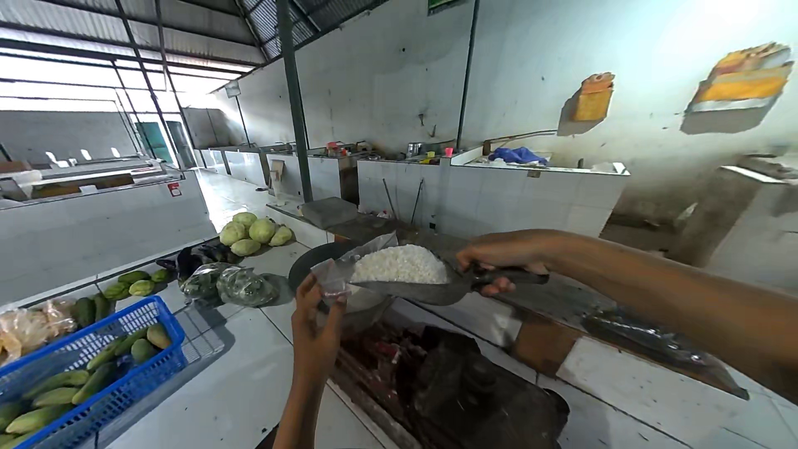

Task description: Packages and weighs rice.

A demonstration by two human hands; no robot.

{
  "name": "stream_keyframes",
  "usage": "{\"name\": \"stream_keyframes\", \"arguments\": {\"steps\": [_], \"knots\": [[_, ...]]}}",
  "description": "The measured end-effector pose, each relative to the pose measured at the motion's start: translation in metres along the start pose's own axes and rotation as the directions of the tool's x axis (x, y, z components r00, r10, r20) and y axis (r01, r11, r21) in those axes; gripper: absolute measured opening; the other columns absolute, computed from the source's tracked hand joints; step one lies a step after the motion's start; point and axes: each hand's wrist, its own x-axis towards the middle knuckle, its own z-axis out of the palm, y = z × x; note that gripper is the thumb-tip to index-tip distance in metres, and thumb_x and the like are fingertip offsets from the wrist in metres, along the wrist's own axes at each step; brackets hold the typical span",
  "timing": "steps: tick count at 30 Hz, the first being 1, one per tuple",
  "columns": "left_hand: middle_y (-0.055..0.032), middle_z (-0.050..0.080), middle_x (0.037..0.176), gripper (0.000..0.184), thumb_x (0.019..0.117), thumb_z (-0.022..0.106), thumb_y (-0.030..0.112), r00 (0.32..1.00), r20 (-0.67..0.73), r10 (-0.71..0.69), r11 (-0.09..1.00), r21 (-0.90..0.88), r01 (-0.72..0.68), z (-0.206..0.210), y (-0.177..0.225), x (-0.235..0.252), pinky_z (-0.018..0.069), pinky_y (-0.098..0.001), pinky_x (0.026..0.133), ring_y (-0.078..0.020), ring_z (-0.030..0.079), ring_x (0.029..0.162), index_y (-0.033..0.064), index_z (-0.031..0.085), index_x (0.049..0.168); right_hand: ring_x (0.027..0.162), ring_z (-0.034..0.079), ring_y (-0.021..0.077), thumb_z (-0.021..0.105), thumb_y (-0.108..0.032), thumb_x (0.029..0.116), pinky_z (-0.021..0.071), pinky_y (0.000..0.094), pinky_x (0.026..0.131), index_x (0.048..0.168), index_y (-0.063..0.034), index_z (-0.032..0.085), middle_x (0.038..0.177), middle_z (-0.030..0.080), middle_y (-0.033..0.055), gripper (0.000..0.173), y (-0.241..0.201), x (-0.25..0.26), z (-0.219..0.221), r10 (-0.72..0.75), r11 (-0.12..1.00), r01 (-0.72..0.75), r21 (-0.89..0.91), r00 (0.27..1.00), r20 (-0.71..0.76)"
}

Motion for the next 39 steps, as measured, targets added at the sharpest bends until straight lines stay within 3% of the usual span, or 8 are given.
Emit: {"name": "stream_keyframes", "arguments": {"steps": [4, 8, 11, 15, 28, 33, 39], "knots": [[-0.01, 0.062, 0.135, 0.021, 0.0898, 0.062, 0.021, 0.998, 0.063, 0.011, 0.999, 0.032, -0.013, 0.0, 0.003, 0.002, 0.0492, -0.0306, 0.104, -0.018, 0.053, 0.132, 0.0069, 0.074, 0.099, 0.042, 0.048, 0.0067, 0.035, -0.028, 0.1123, 0.0399, 0.0183, 0.041, 0.096, -0.008, 0.056, 0.069, 0.062, 0.0032, 0.034, -0.001, 0.013, 0.004, 0.014, 1.0, -0.014, 0.006, 1.0, -0.012], [-0.0113, 0.063, 0.135, 0.021, 0.0892, 0.062, 0.021, 0.994, 0.105, -0.002, 0.998, 0.066, -0.005, 0.003, 0.006, 0.004, 0.0501, -0.0327, 0.104, -0.0207, 0.053, 0.133, 0.0063, 0.075, 0.098, 0.043, 0.046, 0.0064, 0.036, -0.027, 0.1107, 0.0384, 0.0184, 0.042, 0.091, -0.0074, 0.057, 0.068, 0.06, 0.0031, 0.035, -0.004, 0.024, 0.007, -0.011, 1.0, 0.011, -0.026, 1.0, -0.018], [-0.0077, 0.063, 0.137, 0.02, 0.0903, 0.062, 0.022, 0.989, 0.148, -0.008, 0.998, 0.07, -0.002, 0.005, 0.009, 0.006, 0.0481, -0.0327, 0.106, -0.0207, 0.051, 0.136, 0.0092, 0.075, 0.099, 0.044, 0.05, 0.0059, 0.04, -0.026, 0.1093, 0.0416, 0.0171, 0.044, 0.087, -0.0078, 0.06, 0.065, 0.061, 0.0022, 0.034, -0.013, 0.021, 0.02, 0.012, 1.0, -0.014, -0.013, 0.99, -0.137], [-0.0072, 0.062, 0.139, 0.022, 0.0905, 0.06, 0.021, 0.982, 0.189, -0.02, 0.998, 0.056, 0.01, 0.004, 0.009, 0.007, 0.0467, -0.0351, 0.108, -0.0216, 0.049, 0.138, 0.01, 0.075, 0.102, 0.043, 0.045, 0.0062, 0.036, -0.026, 0.1112, 0.0377, 0.0184, 0.042, 0.093, -0.0074, 0.056, 0.069, 0.059, 0.0032, 0.033, -0.02, 0.04, 0.014, 0.016, 0.998, -0.016, -0.056, 1.0, -0.012], [-0.0042, 0.062, 0.136, 0.029, 0.0902, 0.06, 0.029, 0.966, 0.231, -0.114, 0.992, 0.072, 0.1, -0.006, 0.017, 0.012, 0.0467, -0.0365, 0.106, -0.0189, 0.049, 0.136, 0.0143, 0.075, 0.11, 0.044, 0.043, 0.0075, 0.043, -0.023, 0.1078, 0.0366, 0.0196, 0.044, 0.097, -0.0057, 0.06, 0.07, 0.056, 0.0053, 0.026, -0.062, 0.056, 0.036, -0.004, 0.982, -0.004, -0.191, 0.999, -0.042], [-0.0056, 0.061, 0.136, 0.028, 0.0904, 0.06, 0.031, 0.961, 0.243, -0.131, 0.99, 0.082, 0.114, -0.009, 0.019, 0.016, 0.0454, -0.0392, 0.107, -0.0209, 0.047, 0.137, 0.0137, 0.074, 0.107, 0.041, 0.04, 0.0071, 0.043, -0.021, 0.107, 0.0345, 0.0191, 0.042, 0.092, -0.0052, 0.058, 0.063, 0.051, 0.0037, 0.026, -0.08, 0.063, 0.039, 0.001, 0.97, -0.01, -0.244, 0.999, -0.038], [-0.0068, 0.056, 0.142, 0.033, 0.0906, 0.059, 0.035, 0.959, 0.251, -0.13, 0.99, 0.079, 0.113, -0.009, 0.019, 0.017, 0.0468, -0.0392, 0.106, -0.0175, 0.049, 0.135, 0.0131, 0.073, 0.112, 0.041, 0.04, 0.0081, 0.047, -0.019, 0.1046, 0.0374, 0.0216, 0.043, 0.084, -0.0042, 0.058, 0.058, 0.048, 0.003, 0.027, -0.097, 0.063, 0.041, -0.019, 0.949, 0.003, -0.314, 0.999, -0.049]]}}
